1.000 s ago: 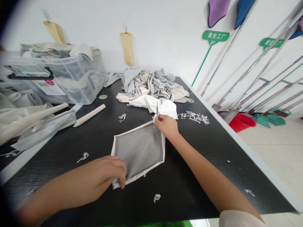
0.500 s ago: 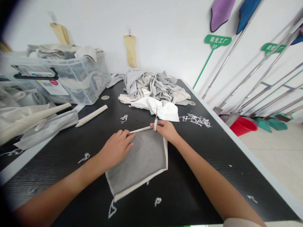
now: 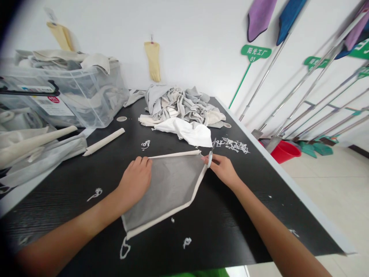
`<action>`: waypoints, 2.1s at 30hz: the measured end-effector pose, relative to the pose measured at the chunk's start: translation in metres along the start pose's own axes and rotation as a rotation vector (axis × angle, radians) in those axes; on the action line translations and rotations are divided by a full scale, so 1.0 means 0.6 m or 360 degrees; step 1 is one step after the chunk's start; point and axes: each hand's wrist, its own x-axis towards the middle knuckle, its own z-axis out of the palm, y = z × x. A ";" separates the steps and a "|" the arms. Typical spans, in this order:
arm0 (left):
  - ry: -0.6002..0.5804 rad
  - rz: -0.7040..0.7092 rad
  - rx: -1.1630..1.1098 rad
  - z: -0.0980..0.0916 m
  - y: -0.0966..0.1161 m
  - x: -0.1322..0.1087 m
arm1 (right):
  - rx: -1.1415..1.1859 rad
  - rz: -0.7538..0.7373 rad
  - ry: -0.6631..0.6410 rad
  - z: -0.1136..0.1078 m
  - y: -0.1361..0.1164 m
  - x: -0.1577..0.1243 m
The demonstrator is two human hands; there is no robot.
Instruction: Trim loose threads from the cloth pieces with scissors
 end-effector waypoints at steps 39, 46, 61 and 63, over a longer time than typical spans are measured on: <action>0.0169 0.0541 -0.0300 0.021 0.199 0.197 | -0.0649 -0.0664 0.0045 -0.006 -0.028 -0.168; 0.0091 0.0350 -0.0321 0.035 0.212 0.203 | -0.0718 -0.0609 -0.0016 -0.007 -0.039 -0.199; 0.0089 0.0303 -0.0314 0.040 0.200 0.222 | -0.0756 -0.0658 0.0172 -0.006 -0.026 -0.243; 0.0138 0.0306 -0.0251 0.029 0.198 0.218 | -0.0758 -0.0648 0.0223 -0.004 -0.022 -0.246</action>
